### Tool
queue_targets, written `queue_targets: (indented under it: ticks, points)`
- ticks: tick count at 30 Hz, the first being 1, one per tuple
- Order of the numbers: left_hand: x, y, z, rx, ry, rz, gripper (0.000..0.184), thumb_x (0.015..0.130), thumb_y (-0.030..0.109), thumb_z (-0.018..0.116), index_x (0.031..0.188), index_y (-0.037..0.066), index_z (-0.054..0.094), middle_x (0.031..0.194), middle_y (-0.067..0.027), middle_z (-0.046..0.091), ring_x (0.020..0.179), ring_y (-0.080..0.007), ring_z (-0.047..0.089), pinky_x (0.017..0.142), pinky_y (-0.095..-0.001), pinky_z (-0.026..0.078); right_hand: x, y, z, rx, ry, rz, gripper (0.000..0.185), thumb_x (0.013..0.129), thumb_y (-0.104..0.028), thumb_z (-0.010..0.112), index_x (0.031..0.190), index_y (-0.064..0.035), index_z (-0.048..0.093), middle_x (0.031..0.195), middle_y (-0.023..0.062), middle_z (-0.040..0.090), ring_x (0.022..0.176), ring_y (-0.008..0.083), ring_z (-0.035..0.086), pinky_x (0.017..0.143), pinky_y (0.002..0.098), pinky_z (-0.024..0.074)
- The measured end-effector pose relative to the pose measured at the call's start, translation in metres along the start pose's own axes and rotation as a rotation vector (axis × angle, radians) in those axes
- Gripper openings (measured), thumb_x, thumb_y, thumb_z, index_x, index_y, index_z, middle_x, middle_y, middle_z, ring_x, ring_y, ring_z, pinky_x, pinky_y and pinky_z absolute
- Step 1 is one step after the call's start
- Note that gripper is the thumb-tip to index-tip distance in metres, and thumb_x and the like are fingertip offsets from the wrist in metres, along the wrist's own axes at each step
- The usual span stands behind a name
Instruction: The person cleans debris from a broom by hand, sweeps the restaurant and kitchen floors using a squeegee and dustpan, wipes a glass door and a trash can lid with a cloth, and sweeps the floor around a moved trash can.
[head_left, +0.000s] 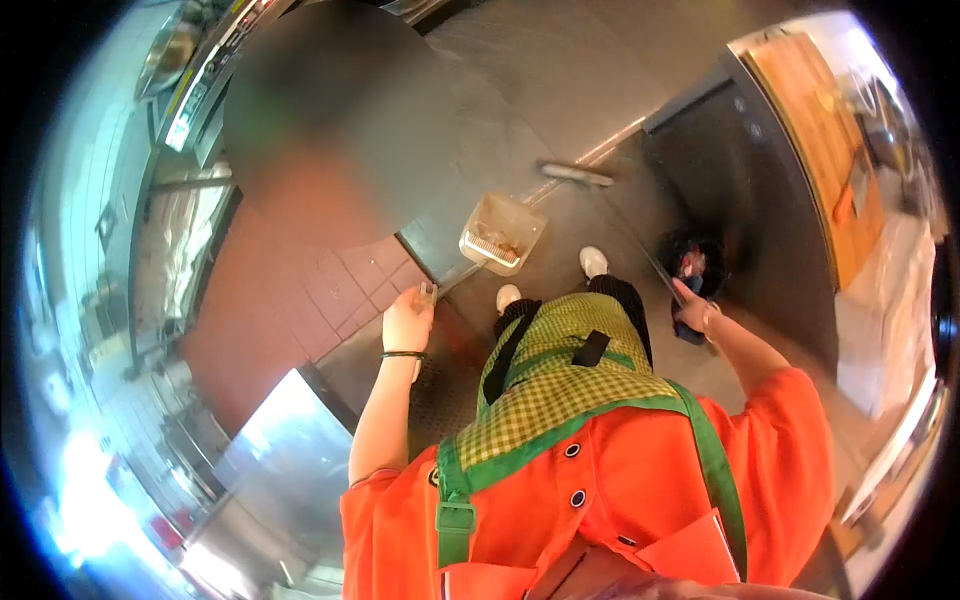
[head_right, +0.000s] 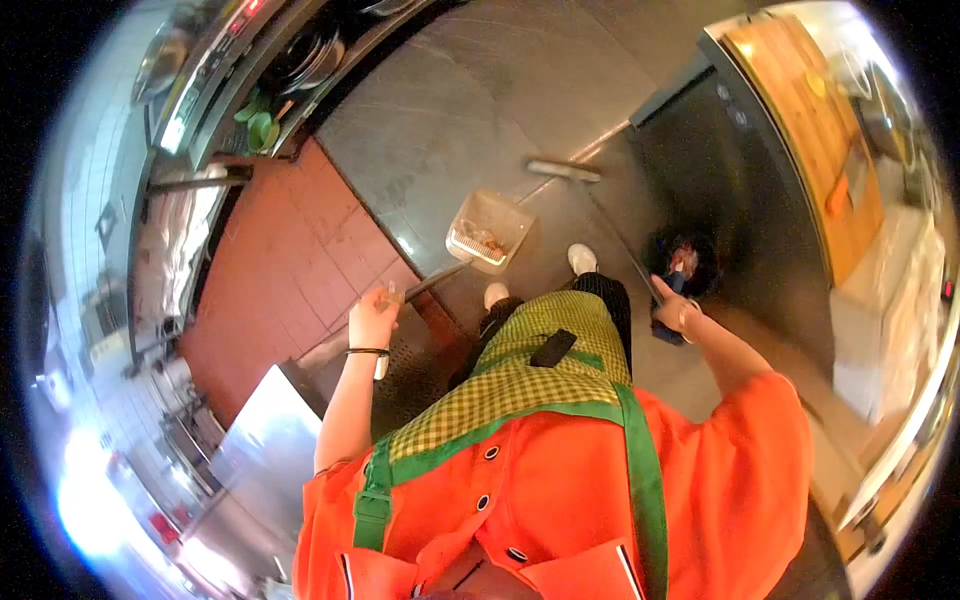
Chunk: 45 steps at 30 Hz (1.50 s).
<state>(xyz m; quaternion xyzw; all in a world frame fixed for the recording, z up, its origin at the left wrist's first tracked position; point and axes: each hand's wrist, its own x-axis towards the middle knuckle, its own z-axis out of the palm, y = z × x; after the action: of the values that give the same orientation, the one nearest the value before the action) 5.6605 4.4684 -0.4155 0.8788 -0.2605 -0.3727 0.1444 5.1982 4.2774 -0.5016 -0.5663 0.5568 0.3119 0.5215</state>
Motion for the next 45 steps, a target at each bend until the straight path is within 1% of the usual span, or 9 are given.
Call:
queue_targets:
  ticks: [3,7,9,15,21,23,31,35,45]
  points:
    - [0.016,-0.025,-0.027,0.232,0.01,0.208,0.033,0.069,0.02,0.057,0.096,0.002,0.057,0.087,-0.0207,0.058,0.086,-0.0343,0.055,0.075,-0.04,0.044,0.035,-0.035,0.085,-0.212,-0.046,0.102,0.066,0.084,-0.01,0.042,0.136,-0.0238,0.003,0.134,0.0131,0.029,0.103,0.0239,0.048,0.074,0.0351,0.0416]
    - [0.027,-0.046,-0.048,0.321,0.052,0.353,0.034,0.068,0.019,0.056,0.098,0.003,0.057,0.087,-0.0202,0.059,0.084,-0.0336,0.056,0.075,-0.0395,0.044,-0.002,-0.104,0.174,-0.071,-0.067,0.231,0.071,0.083,-0.011,0.041,0.135,-0.0214,-0.006,0.134,0.0148,0.028,0.104,0.0242,0.047,0.077,0.0341,0.0402]
    - [0.044,-0.045,-0.058,0.328,-0.007,0.34,0.034,0.067,0.019,0.056,0.098,0.003,0.057,0.087,-0.0198,0.059,0.083,-0.0334,0.056,0.074,-0.0394,0.045,-0.022,-0.125,0.182,-0.034,-0.177,0.187,0.069,0.077,-0.008,0.051,0.135,-0.0181,0.015,0.135,0.0139,0.026,0.119,0.0271,0.035,0.092,0.0316,0.0321]
    - [0.053,-0.065,-0.07,0.225,-0.054,0.353,0.035,0.066,0.02,0.057,0.098,0.005,0.058,0.087,-0.0179,0.06,0.081,-0.0314,0.057,0.074,-0.0367,0.045,-0.059,-0.029,0.181,0.358,-0.013,-0.133,0.073,0.07,-0.001,0.058,0.133,-0.0107,0.022,0.129,0.0128,0.037,0.115,0.0217,0.039,0.091,0.028,0.0323]
    - [0.059,-0.099,-0.079,0.037,-0.068,0.479,0.038,0.066,0.014,0.059,0.102,0.002,0.056,0.085,-0.0163,0.061,0.075,-0.0231,0.06,0.067,-0.0309,0.047,-0.111,0.004,0.227,0.505,0.249,-0.021,0.074,0.069,-0.003,0.059,0.132,-0.0062,0.022,0.13,0.0134,0.034,0.116,0.0224,0.037,0.09,0.026,0.0329]
    - [0.059,-0.108,-0.08,-0.309,-0.208,0.232,0.037,0.069,0.003,0.057,0.105,-0.002,0.053,0.085,-0.0107,0.061,0.058,-0.0142,0.058,0.056,-0.0254,0.047,-0.109,0.016,0.248,0.56,0.329,0.045,0.074,0.069,-0.002,0.058,0.132,-0.0055,0.021,0.13,0.0146,0.034,0.116,0.0231,0.038,0.09,0.0262,0.033]
    - [0.084,-0.224,-0.029,-1.03,-0.36,-0.17,0.043,0.07,-0.006,0.055,0.112,0.001,0.045,0.094,-0.0122,0.056,0.065,-0.0211,0.058,0.057,-0.0277,0.049,-0.118,0.063,0.332,0.923,0.467,0.213,0.069,0.067,-0.004,0.056,0.129,0.0001,0.025,0.126,0.0153,0.039,0.114,0.0225,0.039,0.09,0.0265,0.0322]
    - [0.082,-0.224,-0.004,-0.819,-0.462,-0.244,0.047,0.069,-0.007,0.056,0.112,0.008,0.043,0.093,-0.0123,0.055,0.059,-0.0216,0.057,0.053,-0.0279,0.048,-0.157,0.028,0.333,0.946,0.33,0.39,0.04,0.071,-0.015,0.055,0.109,-0.0029,0.051,0.097,0.0085,0.058,0.084,0.0171,0.053,0.074,0.0277,0.0407]
    - [0.073,-0.148,-0.072,-0.886,-0.641,0.053,0.048,0.066,-0.008,0.053,0.112,0.001,0.044,0.093,-0.0141,0.053,0.053,-0.0163,0.052,0.047,-0.024,0.046,-0.161,0.019,0.366,1.172,0.273,0.393,0.044,0.071,-0.02,0.056,0.11,-0.0019,0.051,0.095,0.0084,0.058,0.083,0.0159,0.054,0.074,0.0272,0.0417]
